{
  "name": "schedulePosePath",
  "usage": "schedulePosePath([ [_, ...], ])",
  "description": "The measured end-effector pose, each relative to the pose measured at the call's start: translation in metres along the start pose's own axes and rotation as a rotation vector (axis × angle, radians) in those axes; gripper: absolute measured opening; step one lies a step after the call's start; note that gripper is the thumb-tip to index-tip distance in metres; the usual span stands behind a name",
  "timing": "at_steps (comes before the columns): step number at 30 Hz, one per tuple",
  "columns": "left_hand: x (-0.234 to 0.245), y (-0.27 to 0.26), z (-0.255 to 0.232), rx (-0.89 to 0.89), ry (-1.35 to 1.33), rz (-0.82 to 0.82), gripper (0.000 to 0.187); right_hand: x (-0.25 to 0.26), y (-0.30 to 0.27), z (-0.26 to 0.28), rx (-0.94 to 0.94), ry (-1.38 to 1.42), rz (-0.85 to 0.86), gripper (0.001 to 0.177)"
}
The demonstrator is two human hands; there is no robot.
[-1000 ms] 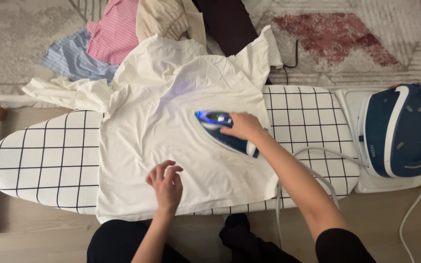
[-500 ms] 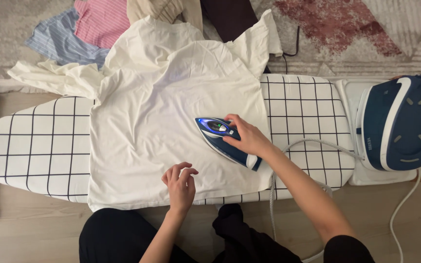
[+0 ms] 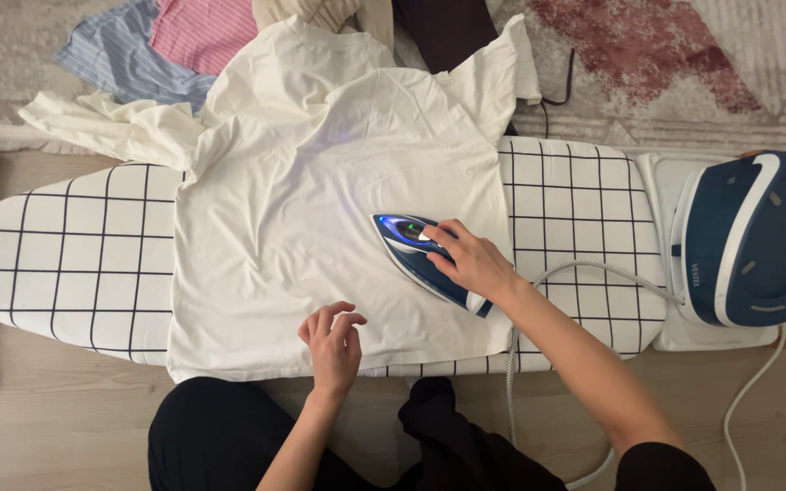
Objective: The person lays a white long-sleeve shirt flat on an ironing board, smooths and repositions it, and irons the body section by section with a steam iron, occasionally lifting and re-spreading the fabric to iron other areas.
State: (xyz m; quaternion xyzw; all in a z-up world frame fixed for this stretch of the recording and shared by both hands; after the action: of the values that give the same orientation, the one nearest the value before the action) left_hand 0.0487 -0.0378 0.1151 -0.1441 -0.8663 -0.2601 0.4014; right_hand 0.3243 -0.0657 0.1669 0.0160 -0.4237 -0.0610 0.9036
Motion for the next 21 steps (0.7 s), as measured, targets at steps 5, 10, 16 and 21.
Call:
schedulePosePath([
  [5, 0.006, 0.004, 0.001, 0.012, -0.006, -0.02, 0.027, 0.0, 0.003, -0.002, 0.038, -0.009, -0.018, 0.04],
  [10, 0.004, 0.002, 0.005, 0.019, -0.018, -0.015, 0.027, 0.002, 0.034, -0.026, -0.034, 0.103, -0.059, 0.064],
  [16, 0.013, 0.004, 0.01, 0.029, 0.008, -0.016, 0.028, 0.005, 0.108, -0.056, -0.286, -0.115, -0.085, 0.06],
  [21, 0.003, -0.007, 0.017, 0.075, 0.007, 0.038, 0.028, 0.008, 0.113, -0.055, -0.411, -0.071, -0.128, 0.069],
])
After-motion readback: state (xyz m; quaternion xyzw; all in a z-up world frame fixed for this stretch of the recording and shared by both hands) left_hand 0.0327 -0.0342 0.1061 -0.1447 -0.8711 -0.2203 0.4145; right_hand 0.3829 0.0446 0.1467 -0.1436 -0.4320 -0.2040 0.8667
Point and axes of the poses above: each hand's wrist, its own y-axis towards the middle knuckle, its own x-axis out of the back of the hand, z = x × y, the point moved 4 cm from there along y, towards the middle knuckle, and after that the axes turned 10 degrees about y, right-handed, at the moved point
